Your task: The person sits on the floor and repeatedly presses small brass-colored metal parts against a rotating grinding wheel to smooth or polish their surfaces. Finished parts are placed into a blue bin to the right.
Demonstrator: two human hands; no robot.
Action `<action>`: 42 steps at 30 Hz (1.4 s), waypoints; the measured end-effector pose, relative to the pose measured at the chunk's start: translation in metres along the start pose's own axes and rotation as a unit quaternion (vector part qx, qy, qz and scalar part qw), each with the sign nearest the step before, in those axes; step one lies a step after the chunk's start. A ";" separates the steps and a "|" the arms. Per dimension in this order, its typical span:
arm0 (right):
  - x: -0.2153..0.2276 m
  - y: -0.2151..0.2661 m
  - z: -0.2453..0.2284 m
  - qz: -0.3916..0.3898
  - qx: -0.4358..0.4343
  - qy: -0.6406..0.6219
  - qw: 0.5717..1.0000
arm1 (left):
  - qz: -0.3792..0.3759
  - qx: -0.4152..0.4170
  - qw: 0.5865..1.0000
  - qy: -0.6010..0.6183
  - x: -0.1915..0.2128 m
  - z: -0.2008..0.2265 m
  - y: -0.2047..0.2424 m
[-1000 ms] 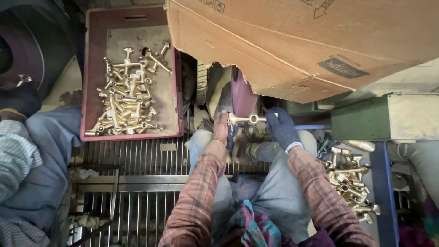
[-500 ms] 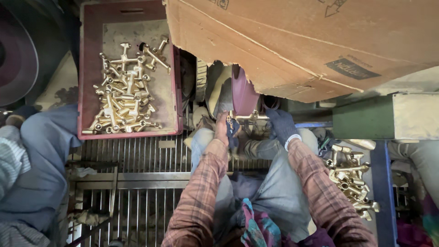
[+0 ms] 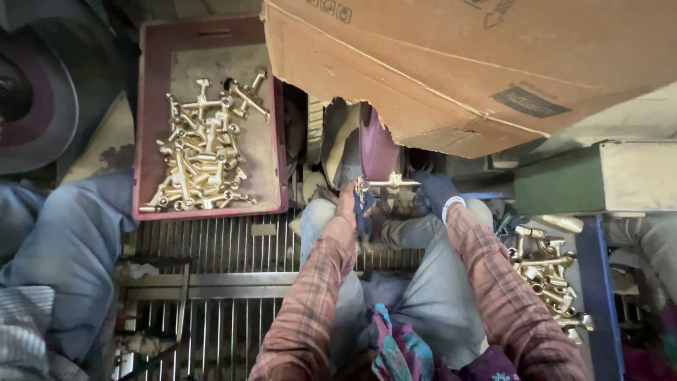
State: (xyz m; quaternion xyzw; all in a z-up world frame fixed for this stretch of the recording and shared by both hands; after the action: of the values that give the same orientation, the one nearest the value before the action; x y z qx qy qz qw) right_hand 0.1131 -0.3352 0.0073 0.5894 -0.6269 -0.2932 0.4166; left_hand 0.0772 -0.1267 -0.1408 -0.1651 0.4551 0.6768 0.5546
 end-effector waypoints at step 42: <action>-0.014 0.039 -0.015 -0.048 0.022 -0.017 0.998 | -0.012 -0.030 0.999 -0.018 0.008 0.019 -0.003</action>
State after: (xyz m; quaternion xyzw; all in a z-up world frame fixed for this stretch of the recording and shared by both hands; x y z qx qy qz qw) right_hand 0.1062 -0.3139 0.0459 0.6229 -0.6111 -0.3094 0.3779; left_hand 0.0828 -0.1067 -0.1376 -0.1749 0.4225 0.6864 0.5654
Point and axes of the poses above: each hand's wrist, its own y-axis away from the middle knuckle, its own x-axis out of the back of the hand, z = x × y, the point moved 8 cm from there along -y, towards the middle knuckle, and after that the axes turned 15 degrees about -x, right-handed, at the moved point
